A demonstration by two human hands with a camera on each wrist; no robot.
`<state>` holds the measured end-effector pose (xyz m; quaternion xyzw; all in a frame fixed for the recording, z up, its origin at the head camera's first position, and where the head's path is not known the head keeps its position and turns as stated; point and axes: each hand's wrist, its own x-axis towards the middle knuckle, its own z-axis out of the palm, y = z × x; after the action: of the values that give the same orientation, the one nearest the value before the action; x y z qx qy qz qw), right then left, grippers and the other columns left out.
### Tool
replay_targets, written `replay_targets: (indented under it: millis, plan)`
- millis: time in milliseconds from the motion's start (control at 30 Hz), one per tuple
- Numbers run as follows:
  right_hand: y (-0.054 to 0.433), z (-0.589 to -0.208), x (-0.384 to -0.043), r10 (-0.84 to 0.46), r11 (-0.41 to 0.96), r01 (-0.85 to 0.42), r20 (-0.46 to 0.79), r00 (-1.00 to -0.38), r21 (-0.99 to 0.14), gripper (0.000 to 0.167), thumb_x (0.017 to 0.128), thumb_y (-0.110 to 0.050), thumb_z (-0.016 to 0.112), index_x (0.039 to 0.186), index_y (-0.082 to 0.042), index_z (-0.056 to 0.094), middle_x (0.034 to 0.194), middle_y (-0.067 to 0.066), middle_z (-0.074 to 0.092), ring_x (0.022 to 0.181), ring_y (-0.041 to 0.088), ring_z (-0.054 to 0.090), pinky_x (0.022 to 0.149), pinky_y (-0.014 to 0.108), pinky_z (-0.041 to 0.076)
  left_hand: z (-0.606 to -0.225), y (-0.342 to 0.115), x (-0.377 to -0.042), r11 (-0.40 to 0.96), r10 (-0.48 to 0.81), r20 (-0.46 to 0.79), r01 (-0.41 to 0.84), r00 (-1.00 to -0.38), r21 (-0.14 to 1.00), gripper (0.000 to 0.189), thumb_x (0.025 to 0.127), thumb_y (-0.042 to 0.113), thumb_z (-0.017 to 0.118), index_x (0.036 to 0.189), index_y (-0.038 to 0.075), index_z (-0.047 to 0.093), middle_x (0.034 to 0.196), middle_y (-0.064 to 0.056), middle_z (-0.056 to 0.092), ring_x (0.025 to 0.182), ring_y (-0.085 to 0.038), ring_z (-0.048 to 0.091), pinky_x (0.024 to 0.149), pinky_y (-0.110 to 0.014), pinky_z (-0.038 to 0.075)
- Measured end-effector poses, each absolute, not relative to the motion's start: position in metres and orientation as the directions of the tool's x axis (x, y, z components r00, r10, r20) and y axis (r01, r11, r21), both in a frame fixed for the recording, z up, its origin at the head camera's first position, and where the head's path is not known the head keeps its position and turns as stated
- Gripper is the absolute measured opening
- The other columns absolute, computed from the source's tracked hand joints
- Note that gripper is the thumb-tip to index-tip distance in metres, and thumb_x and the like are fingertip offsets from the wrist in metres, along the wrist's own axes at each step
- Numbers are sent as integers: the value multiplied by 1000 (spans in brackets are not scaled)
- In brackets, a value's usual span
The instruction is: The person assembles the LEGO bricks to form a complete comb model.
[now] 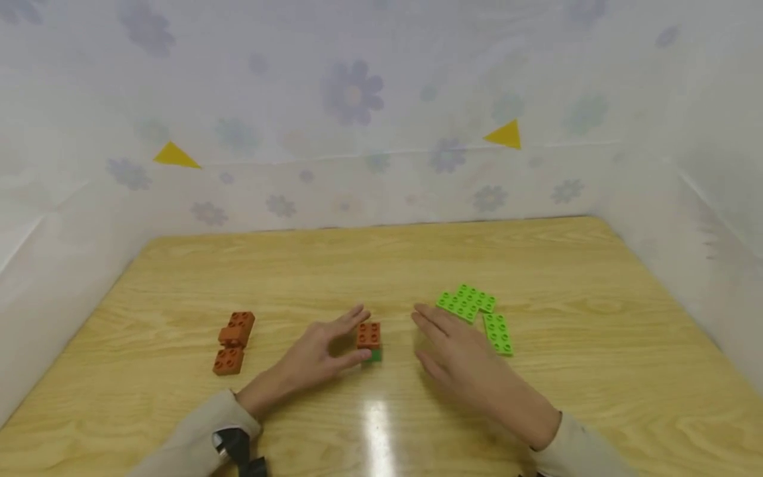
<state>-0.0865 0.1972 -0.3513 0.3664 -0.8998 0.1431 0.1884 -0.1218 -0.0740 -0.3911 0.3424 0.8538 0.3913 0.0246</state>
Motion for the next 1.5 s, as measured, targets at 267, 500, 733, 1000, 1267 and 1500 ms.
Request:
replay_targets:
  millis: [267,500,733,1000,1267,1500]
  plan:
    - [252,-354,-84,-398,862,-480,368,-840,-164,46,79,-9,77,117,11,62,116,27,62,101,43,62,76,50,56,-394,-74,-125,392,601,306,606,-738,692,63,93,36,65,141,1,46,141,-18,46,130,-25,46,106,-40,40]
    - [268,-358,-86,-233,942,-257,128,-964,-218,41,91,-21,67,122,6,61,110,29,63,94,44,63,68,54,55,-395,-72,-123,369,604,295,588,-741,720,61,92,36,66,139,1,50,137,-12,51,126,-21,50,104,-36,42]
    - [272,-364,-86,-200,954,-222,123,-972,-204,46,86,-19,72,125,2,60,103,30,63,80,39,64,52,44,53,-396,-71,-121,394,605,260,566,-753,724,61,91,38,66,139,3,51,136,-11,52,126,-21,50,105,-37,41]
    - [277,-364,-92,-241,938,-276,181,-954,-210,49,80,-6,75,124,8,58,103,30,64,87,45,63,65,54,54,-397,-71,-122,407,586,276,571,-762,713,58,92,36,66,138,4,52,135,-11,53,123,-21,53,103,-38,43]
    - [273,-360,-95,-313,905,-382,317,-895,-186,44,77,-2,77,117,10,62,99,24,66,86,40,64,69,51,55,-403,-70,-121,403,579,286,573,-763,714,58,92,37,66,138,6,53,134,-10,54,123,-20,53,103,-38,43]
    - [256,-350,-99,-348,873,-430,326,-879,-229,46,78,-4,78,120,7,62,106,22,65,97,40,62,75,50,55,-404,-73,-122,388,589,326,613,-739,688,56,92,35,66,137,4,54,131,-11,57,122,-19,54,102,-37,44]
